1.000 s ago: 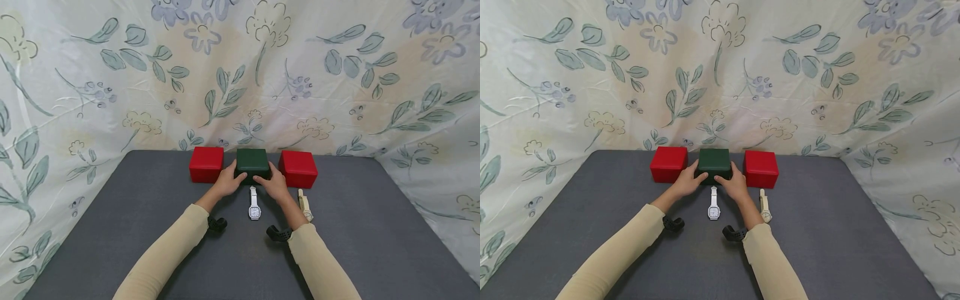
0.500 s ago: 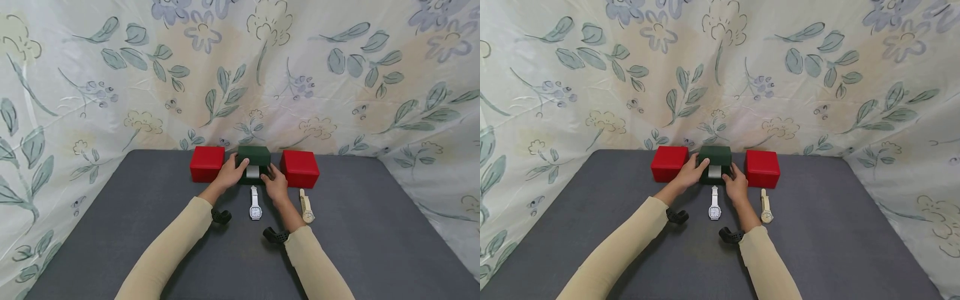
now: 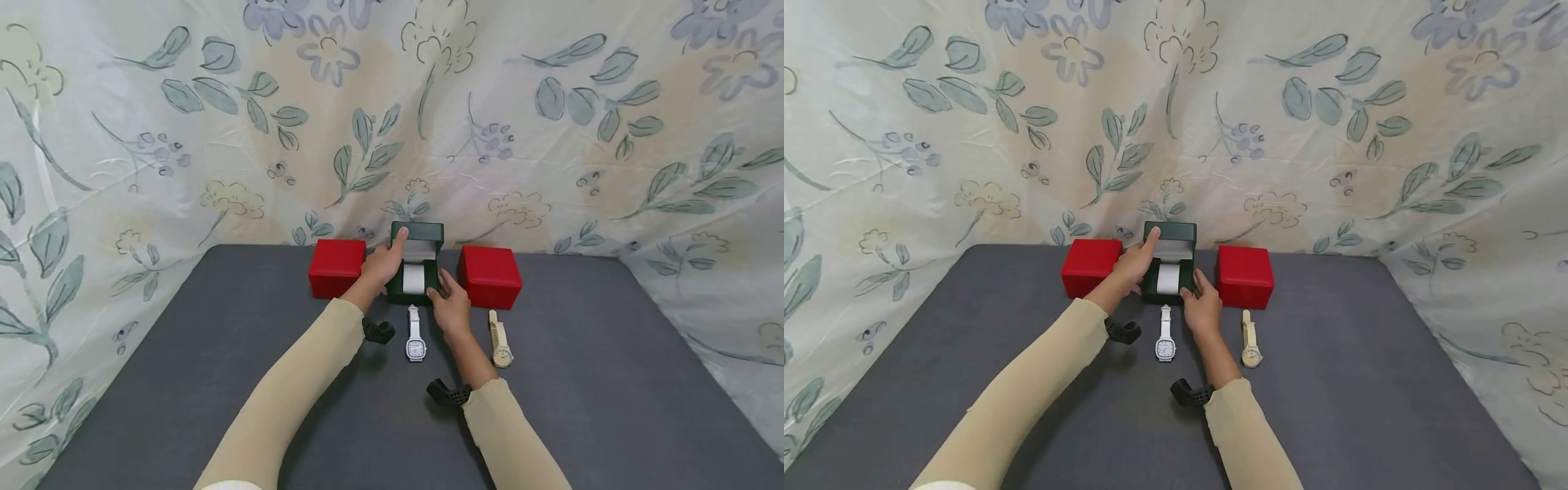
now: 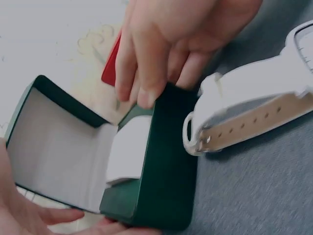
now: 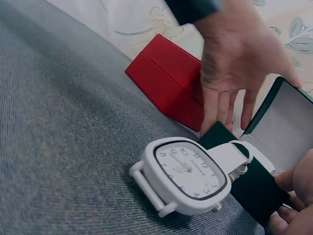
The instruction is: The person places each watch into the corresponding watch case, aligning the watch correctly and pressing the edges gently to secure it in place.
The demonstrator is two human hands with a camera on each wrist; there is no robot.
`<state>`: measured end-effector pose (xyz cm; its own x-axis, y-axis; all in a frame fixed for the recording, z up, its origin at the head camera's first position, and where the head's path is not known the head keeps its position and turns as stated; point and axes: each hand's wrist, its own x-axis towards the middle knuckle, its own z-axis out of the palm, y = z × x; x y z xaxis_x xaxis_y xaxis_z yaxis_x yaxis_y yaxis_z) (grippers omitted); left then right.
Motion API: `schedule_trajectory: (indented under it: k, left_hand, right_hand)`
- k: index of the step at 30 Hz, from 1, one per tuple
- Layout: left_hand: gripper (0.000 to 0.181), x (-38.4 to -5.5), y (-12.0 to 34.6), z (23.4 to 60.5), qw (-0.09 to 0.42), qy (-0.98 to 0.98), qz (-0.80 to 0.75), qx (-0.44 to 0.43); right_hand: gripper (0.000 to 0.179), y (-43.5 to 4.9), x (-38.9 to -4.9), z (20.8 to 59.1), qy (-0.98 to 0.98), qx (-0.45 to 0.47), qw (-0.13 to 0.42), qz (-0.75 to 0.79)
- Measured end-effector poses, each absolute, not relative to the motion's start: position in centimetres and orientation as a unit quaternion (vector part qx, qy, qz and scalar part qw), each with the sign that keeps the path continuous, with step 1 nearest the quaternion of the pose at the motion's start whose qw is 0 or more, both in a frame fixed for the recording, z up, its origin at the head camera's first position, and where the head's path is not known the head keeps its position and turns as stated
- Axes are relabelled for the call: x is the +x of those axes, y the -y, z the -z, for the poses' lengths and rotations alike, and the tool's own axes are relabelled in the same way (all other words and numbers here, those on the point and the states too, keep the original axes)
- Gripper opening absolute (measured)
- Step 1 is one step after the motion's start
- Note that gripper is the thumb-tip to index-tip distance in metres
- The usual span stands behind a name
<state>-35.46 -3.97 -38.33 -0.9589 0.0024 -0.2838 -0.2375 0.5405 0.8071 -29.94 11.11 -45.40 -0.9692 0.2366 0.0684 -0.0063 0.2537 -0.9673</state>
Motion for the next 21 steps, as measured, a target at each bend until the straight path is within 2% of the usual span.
schedule_trajectory:
  k: [3, 7, 14, 17, 21]
  left_hand:
    - [0.1, -35.4, 4.1, 38.1, 0.143, -0.872, -0.464, -0.062]
    - [0.083, -34.7, 4.2, 38.5, 0.144, -0.889, -0.435, -0.015]
    - [0.055, -33.7, 4.1, 39.2, 0.059, -0.927, -0.348, 0.126]
    - [0.053, -33.8, 4.1, 39.1, 0.055, -0.934, -0.312, 0.166]
    - [0.055, -34.5, 4.0, 38.9, 0.085, -0.943, -0.254, 0.198]
  right_hand:
    - [0.057, -11.0, -29.8, 45.3, 0.789, -0.072, 0.104, -0.601]
    - [0.057, -10.9, -29.9, 45.4, 0.795, -0.074, 0.111, -0.592]
    - [0.058, -10.8, -29.8, 45.4, 0.783, -0.072, 0.122, -0.605]
    - [0.058, -10.8, -29.8, 45.5, 0.779, -0.07, 0.121, -0.611]
    - [0.058, -10.6, -29.8, 45.5, 0.777, -0.074, 0.122, -0.613]
